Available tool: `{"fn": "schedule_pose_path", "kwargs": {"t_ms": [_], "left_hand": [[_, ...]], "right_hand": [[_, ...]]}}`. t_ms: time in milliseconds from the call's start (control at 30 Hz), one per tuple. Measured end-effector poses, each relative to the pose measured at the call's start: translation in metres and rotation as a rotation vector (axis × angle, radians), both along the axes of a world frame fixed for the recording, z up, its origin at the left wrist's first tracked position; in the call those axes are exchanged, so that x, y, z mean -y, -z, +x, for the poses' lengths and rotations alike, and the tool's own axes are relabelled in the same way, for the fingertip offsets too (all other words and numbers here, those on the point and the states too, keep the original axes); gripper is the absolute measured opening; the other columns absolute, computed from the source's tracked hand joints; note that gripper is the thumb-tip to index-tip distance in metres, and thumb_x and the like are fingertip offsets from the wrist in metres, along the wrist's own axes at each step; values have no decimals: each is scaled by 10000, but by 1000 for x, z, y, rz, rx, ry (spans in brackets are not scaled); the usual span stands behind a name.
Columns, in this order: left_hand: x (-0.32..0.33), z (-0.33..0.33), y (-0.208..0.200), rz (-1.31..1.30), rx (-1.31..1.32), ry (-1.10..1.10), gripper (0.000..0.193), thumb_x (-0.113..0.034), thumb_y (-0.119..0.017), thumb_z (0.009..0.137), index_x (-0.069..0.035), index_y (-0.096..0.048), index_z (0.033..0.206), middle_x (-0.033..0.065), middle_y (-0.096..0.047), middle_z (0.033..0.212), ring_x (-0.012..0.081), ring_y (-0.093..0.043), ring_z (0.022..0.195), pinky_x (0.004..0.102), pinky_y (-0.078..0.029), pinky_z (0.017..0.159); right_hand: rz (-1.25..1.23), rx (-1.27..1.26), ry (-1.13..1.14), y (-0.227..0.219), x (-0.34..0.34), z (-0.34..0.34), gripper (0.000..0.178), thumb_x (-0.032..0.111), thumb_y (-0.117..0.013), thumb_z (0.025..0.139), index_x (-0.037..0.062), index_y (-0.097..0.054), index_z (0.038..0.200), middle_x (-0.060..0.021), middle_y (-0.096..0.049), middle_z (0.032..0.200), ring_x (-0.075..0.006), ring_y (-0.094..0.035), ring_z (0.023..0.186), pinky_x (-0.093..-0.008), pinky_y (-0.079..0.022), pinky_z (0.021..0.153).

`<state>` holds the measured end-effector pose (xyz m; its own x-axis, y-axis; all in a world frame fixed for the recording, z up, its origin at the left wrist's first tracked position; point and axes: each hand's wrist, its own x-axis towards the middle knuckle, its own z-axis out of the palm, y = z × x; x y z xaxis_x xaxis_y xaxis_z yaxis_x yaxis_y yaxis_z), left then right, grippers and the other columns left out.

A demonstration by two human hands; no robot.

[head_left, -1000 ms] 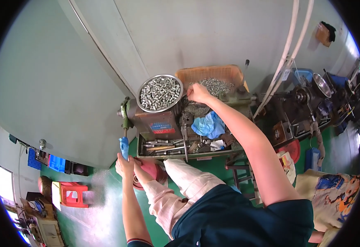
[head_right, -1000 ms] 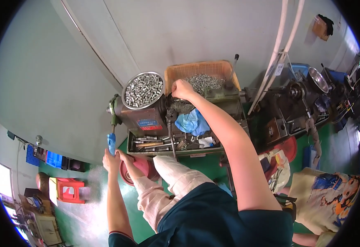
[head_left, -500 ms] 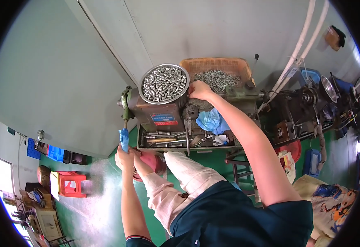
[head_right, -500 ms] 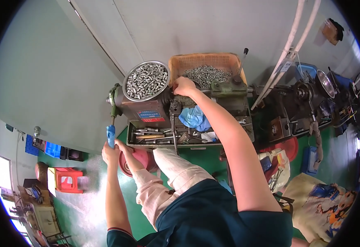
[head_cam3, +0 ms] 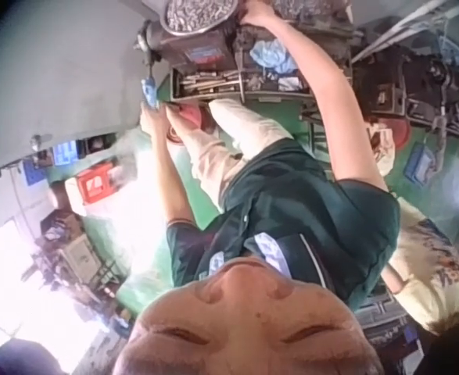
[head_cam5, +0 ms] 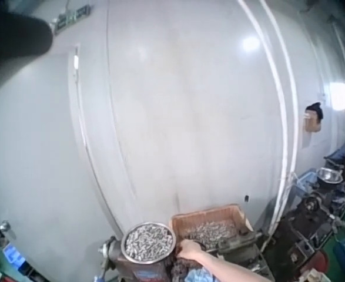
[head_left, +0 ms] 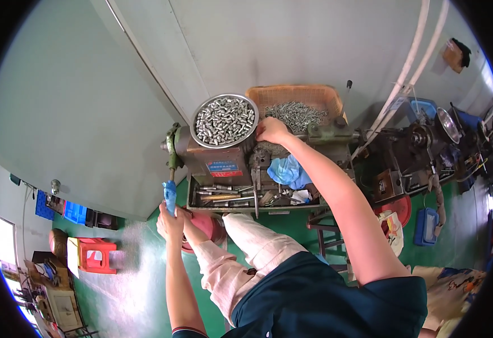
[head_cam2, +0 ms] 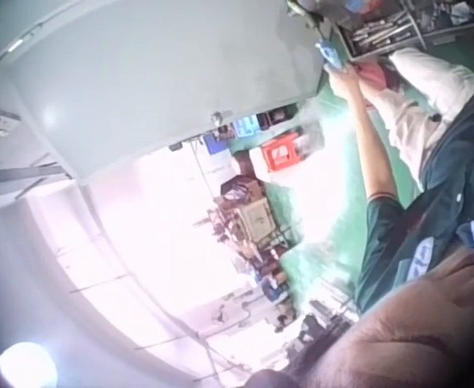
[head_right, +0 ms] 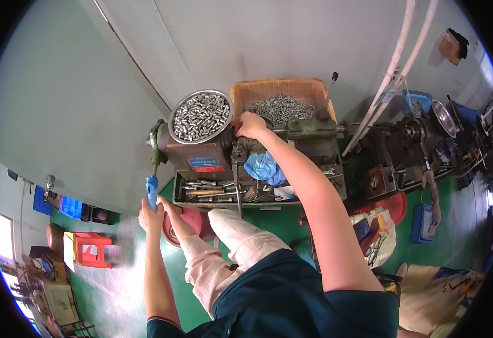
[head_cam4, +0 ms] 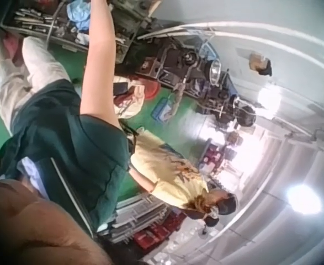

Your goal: The person operates a lathe machine to process metal bolts by inserting bolts into the machine, pulling the levers by hand, and collecting the finished bolts in a metal dish.

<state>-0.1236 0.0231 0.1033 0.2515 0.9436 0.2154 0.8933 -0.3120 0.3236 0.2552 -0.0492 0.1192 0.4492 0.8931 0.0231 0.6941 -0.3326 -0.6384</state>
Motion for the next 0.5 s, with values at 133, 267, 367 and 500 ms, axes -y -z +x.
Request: {"fn": "schedule_pose_path", "kwargs": {"t_ms": [133,267,367,500], "left_hand": [[14,0,13,189,-7,14,445,-345,-521,742,-99,-409,1095,145,-564,866,349,-555,695,439,-433,570],[5,-18,24,114,-56,-90,383,-357,-462,793,-86,-405,1057,149,-555,839,344,-558,651,436,-426,512],[-14,-38,33,277,-152,-48,335,-335,-430,820,-76,-388,1028,165,-535,818,352,-542,666,430,-415,499],[-44,-49,31,345,-236,34,306,-314,-402,839,-50,-353,986,174,-504,765,346,-530,637,426,-409,482]], "right_hand": [[-18,74,28,6,4,7,194,239,-640,519,152,-648,692,-75,-607,709,-241,-586,683,-340,-463,608],[-25,58,37,3,-3,-8,201,203,-613,530,131,-642,716,-107,-606,725,-263,-590,710,-354,-467,636],[14,97,62,-3,-3,-17,181,207,-604,529,125,-643,686,-95,-603,673,-259,-586,655,-347,-465,595],[84,80,14,5,-2,-8,177,235,-619,532,128,-646,671,-90,-605,677,-258,-585,664,-342,-460,608]]}}
